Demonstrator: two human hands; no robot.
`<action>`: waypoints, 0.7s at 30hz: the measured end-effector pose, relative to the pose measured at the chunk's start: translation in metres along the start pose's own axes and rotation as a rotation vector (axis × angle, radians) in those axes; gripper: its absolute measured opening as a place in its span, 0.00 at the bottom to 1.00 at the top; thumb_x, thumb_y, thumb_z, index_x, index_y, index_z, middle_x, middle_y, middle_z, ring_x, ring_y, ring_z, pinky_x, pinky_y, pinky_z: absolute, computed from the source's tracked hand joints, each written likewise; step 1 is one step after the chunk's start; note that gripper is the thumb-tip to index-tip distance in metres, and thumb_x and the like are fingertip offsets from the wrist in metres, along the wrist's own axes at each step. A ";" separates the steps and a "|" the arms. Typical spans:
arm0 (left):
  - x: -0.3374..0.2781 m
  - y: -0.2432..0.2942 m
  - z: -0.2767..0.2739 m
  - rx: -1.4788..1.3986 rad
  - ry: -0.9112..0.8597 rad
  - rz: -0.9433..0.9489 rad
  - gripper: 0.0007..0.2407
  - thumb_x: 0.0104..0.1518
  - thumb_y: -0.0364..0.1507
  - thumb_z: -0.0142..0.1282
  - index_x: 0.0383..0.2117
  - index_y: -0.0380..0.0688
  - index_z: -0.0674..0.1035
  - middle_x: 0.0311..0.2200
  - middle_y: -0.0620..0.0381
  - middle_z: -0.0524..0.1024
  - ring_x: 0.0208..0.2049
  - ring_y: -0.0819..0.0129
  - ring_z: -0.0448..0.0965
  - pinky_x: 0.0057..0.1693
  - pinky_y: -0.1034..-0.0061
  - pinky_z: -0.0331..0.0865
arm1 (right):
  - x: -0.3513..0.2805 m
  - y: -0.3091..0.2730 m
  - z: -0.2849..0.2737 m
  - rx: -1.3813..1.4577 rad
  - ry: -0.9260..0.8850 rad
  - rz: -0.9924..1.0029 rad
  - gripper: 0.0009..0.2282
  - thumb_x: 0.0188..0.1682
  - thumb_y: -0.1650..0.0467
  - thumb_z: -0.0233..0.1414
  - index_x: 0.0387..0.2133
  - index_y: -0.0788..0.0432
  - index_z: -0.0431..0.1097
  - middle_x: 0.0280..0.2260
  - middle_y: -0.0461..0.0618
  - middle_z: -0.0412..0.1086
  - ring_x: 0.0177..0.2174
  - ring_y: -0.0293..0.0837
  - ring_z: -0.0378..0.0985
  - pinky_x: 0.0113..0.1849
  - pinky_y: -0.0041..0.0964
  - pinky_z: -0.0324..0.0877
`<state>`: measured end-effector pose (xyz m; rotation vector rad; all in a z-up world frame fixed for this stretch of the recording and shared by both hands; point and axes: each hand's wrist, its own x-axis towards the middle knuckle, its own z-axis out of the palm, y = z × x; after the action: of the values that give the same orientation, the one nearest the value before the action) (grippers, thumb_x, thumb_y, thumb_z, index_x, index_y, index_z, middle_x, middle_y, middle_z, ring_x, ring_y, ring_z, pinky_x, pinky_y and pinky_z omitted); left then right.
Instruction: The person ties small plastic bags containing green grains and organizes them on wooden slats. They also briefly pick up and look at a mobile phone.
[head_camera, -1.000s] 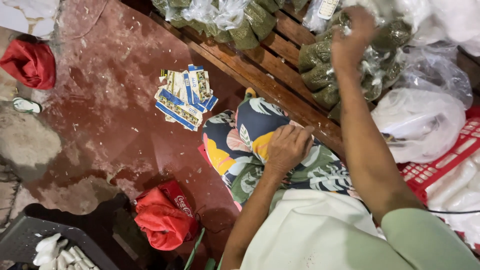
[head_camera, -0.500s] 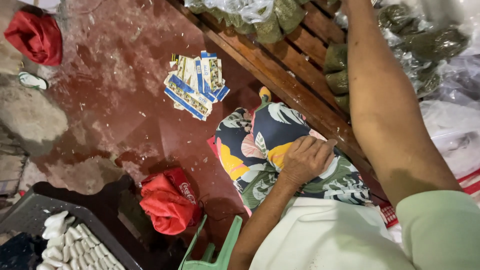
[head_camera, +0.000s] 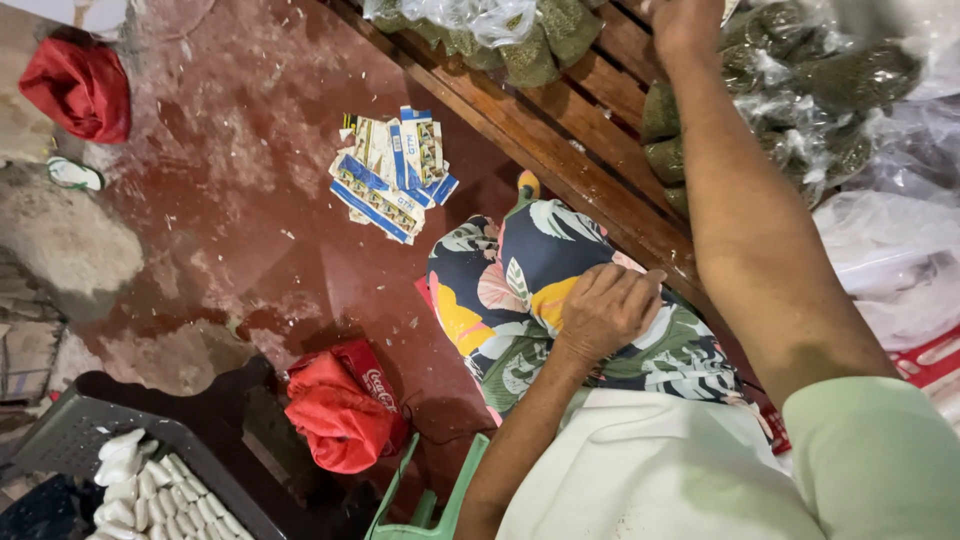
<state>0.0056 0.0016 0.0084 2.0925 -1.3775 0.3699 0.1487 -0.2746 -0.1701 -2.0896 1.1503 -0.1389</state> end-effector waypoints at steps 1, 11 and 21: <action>0.000 0.000 -0.002 -0.015 -0.049 0.018 0.04 0.55 0.27 0.53 0.23 0.44 0.74 0.17 0.60 0.68 0.22 0.66 0.66 0.33 0.77 0.62 | -0.007 0.002 0.002 -0.012 0.008 0.007 0.04 0.46 0.73 0.54 0.27 0.60 0.65 0.29 0.52 0.65 0.31 0.48 0.70 0.32 0.48 0.66; -0.009 -0.005 0.002 -0.036 -0.074 0.029 0.04 0.56 0.28 0.51 0.32 0.43 0.76 0.20 0.60 0.70 0.25 0.65 0.69 0.35 0.76 0.64 | -0.030 -0.009 -0.030 0.225 0.013 -0.243 0.06 0.45 0.79 0.55 0.32 0.58 0.67 0.32 0.47 0.70 0.30 0.42 0.74 0.35 0.39 0.71; -0.006 -0.003 0.003 -0.179 -0.018 -0.079 0.03 0.55 0.25 0.53 0.33 0.40 0.75 0.28 0.55 0.76 0.28 0.64 0.73 0.35 0.72 0.67 | -0.154 -0.065 -0.133 0.234 -0.209 -0.309 0.01 0.49 0.77 0.53 0.31 0.62 0.71 0.34 0.53 0.73 0.12 0.30 0.55 0.16 0.19 0.57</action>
<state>0.0053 0.0047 0.0024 1.9994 -1.2843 0.1882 0.0463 -0.2078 0.0052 -2.0045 0.6500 -0.1858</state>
